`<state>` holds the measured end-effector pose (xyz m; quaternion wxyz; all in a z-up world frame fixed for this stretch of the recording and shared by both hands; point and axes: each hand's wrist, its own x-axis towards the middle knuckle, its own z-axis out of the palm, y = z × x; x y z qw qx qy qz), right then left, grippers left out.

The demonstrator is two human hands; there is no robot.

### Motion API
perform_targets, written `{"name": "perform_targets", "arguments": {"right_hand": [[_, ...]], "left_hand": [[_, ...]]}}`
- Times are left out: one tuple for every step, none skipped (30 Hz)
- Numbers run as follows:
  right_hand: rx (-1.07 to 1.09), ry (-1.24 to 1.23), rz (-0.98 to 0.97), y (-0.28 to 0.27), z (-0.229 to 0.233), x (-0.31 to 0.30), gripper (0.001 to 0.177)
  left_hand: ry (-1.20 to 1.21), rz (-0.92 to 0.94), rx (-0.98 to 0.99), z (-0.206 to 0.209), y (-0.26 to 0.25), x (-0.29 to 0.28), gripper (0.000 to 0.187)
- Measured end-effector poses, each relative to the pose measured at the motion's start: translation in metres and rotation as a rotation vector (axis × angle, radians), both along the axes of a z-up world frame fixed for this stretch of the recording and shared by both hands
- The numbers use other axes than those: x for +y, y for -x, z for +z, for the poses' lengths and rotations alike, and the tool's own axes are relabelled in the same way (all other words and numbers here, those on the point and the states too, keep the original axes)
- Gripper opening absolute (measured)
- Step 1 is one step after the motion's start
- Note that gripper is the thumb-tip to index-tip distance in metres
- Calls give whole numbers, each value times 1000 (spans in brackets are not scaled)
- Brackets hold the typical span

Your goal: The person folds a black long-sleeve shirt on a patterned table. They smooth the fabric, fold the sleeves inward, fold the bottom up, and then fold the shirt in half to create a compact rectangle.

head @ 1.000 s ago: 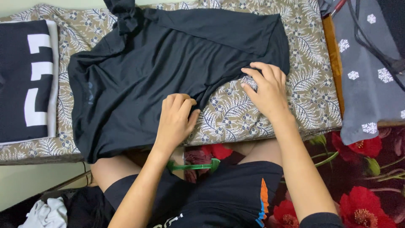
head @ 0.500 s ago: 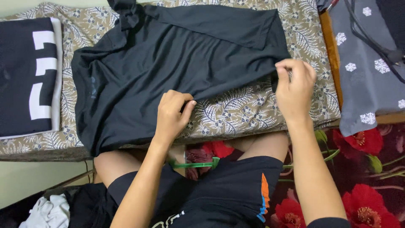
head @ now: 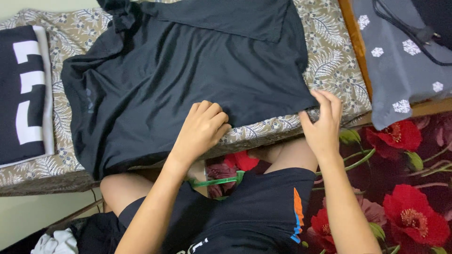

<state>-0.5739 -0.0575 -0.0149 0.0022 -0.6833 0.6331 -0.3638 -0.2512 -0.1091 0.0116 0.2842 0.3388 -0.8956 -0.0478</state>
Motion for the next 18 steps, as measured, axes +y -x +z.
{"name": "perform_targets", "arguments": {"right_hand": [[3,5,-7,0,0,1,54],[-1,-31,-51,1,1,1,42],[-6,-67,-95,1,1,2,33],[-3,-63,-101,1,9,4,33],[-63,-55,-118,1,16,6,33],[-123,-46,-134,0,24,7,33],[-124,-45,-138,4,34,9,33],[-62,-5,-120,7,44,10,33],[2,32,-105,10,54,13,35],[3,30,-113,12,55,16,35],[42,67,-88,16,56,18,36],[82,104,-63,20,57,20,38],[83,103,-70,26,46,23,38],[90,84,-99,32,36,25,33],[97,70,-125,38,26,25,30],[98,73,-130,42,21,22,30],[72,59,-133,46,16,21,29],[46,45,-137,50,10,21,29]], "left_hand": [[5,-7,3,1,1,1,19],[24,2,9,2,1,1,17],[42,13,16,3,2,3,16],[45,6,19,5,2,4,16],[51,17,21,7,2,4,17],[56,27,23,9,2,5,18],[57,23,22,11,1,5,18],[54,17,16,12,0,4,18],[49,7,12,13,0,4,17],[48,-1,13,12,-2,5,17],[-8,-20,-6,11,-2,5,17],[-64,-38,-25,10,-3,4,19],[-65,-46,-25,11,0,6,19],[-61,-58,-36,12,2,7,22],[-53,-66,-47,14,4,7,26],[-50,-71,-46,14,7,4,26],[2,-67,-78,12,10,4,23],[53,-64,-110,10,12,3,22]]}}
